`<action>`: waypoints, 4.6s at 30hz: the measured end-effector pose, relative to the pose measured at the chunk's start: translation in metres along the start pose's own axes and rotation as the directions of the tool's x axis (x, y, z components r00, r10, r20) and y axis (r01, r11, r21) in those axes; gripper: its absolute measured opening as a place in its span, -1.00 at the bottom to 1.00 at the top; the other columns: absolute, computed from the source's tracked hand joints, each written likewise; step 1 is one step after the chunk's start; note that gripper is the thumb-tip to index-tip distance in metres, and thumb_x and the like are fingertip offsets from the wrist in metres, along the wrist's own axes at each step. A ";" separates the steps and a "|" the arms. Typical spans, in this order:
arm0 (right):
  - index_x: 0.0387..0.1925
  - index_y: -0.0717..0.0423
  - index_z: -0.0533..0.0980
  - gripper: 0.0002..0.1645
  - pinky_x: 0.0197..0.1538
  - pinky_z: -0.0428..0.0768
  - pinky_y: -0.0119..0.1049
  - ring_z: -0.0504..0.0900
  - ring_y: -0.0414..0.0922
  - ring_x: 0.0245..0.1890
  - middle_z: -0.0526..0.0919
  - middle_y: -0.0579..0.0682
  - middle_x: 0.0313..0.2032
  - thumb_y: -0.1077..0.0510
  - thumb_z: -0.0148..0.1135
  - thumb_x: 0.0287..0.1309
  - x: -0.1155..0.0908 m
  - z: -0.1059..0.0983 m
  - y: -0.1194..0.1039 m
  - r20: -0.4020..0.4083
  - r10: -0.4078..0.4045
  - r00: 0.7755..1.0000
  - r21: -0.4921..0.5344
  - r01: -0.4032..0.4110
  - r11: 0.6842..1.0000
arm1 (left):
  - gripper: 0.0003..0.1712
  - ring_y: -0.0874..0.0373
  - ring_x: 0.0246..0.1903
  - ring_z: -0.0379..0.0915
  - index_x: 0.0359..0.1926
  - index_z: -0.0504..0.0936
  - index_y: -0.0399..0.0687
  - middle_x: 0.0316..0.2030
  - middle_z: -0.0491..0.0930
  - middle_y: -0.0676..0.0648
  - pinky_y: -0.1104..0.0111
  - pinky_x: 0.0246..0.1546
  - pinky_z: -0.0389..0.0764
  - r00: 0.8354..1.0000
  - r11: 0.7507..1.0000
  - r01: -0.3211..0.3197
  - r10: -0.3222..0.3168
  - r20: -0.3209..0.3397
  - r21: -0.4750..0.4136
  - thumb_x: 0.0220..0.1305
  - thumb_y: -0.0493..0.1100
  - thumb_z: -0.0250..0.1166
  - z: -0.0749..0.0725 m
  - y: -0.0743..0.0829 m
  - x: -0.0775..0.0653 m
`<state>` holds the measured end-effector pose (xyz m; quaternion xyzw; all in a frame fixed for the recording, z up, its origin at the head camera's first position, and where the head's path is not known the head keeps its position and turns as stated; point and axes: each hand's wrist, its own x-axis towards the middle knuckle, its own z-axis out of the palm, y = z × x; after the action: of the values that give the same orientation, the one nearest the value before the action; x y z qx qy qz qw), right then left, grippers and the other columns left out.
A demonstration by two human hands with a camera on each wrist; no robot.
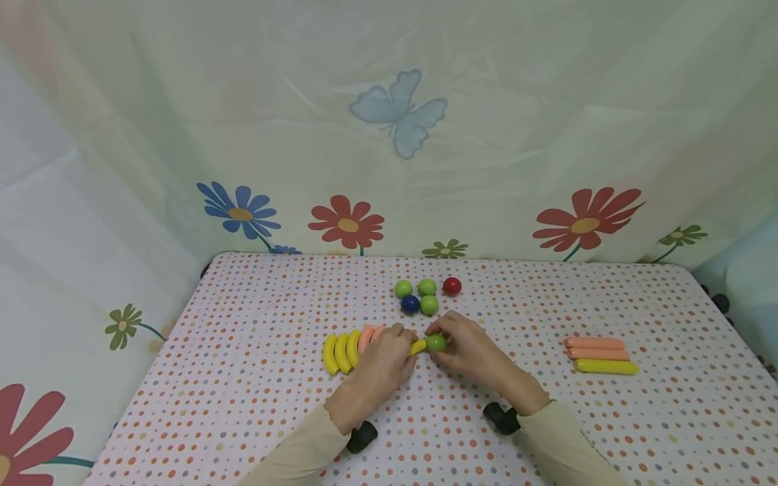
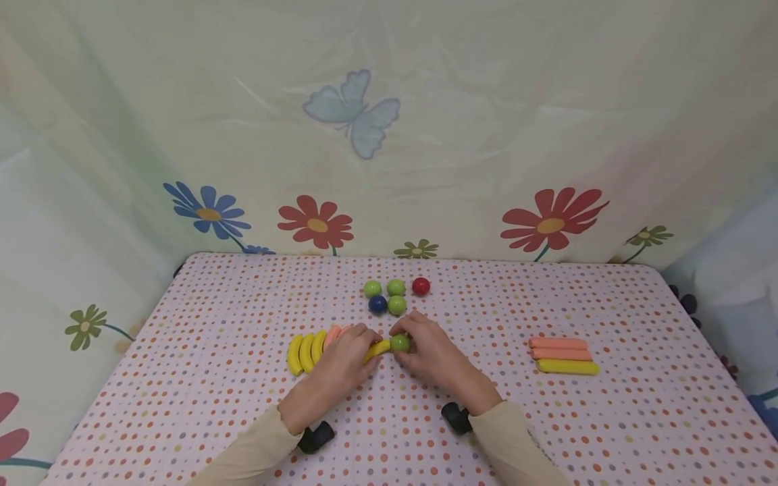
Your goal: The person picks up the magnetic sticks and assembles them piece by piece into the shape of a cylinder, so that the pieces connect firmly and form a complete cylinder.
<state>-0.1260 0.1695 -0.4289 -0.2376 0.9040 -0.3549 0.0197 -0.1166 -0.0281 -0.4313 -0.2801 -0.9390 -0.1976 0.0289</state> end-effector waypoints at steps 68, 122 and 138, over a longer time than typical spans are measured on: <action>-0.03 0.40 0.63 -0.58 -0.25 0.70 -0.29 0.64 -0.10 -0.29 0.57 0.13 -0.21 0.41 0.54 0.03 -0.054 -0.023 0.008 -0.170 0.300 0.939 -0.052 -0.313 0.948 | -0.66 0.04 -0.08 0.61 0.06 0.60 -0.25 -0.07 0.62 -0.17 0.29 -0.08 0.70 0.999 1.000 0.003 -0.004 0.045 0.021 0.37 -0.19 0.43 -0.003 -0.013 0.020; -0.10 0.25 0.68 -0.78 -0.29 0.59 -0.27 0.59 -0.21 -0.36 0.64 -0.06 -0.30 0.27 0.47 0.24 -0.029 -0.014 -0.008 0.060 0.296 0.953 -0.061 -0.292 0.954 | -0.60 0.19 -0.07 0.52 0.10 0.64 -0.30 -0.08 0.57 -0.10 0.45 0.00 0.60 0.994 0.977 0.033 -0.009 0.110 -0.213 0.34 -0.19 0.48 0.003 0.004 -0.003; -0.08 0.33 0.67 -0.72 -0.30 0.59 -0.18 0.60 -0.12 -0.35 0.65 0.00 -0.30 0.26 0.48 0.21 -0.041 -0.025 0.009 -0.056 0.399 0.915 -0.138 -0.403 0.905 | -0.77 0.02 -0.16 0.48 -0.01 0.66 -0.37 -0.12 0.51 -0.21 0.39 -0.22 0.65 0.996 0.990 0.065 -0.056 -0.075 0.123 0.37 -0.34 0.39 -0.005 -0.010 -0.010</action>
<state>-0.0986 0.2093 -0.4216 -0.0430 0.9573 -0.2790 0.0625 -0.1133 -0.0427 -0.4320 -0.2418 -0.9560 -0.1487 0.0738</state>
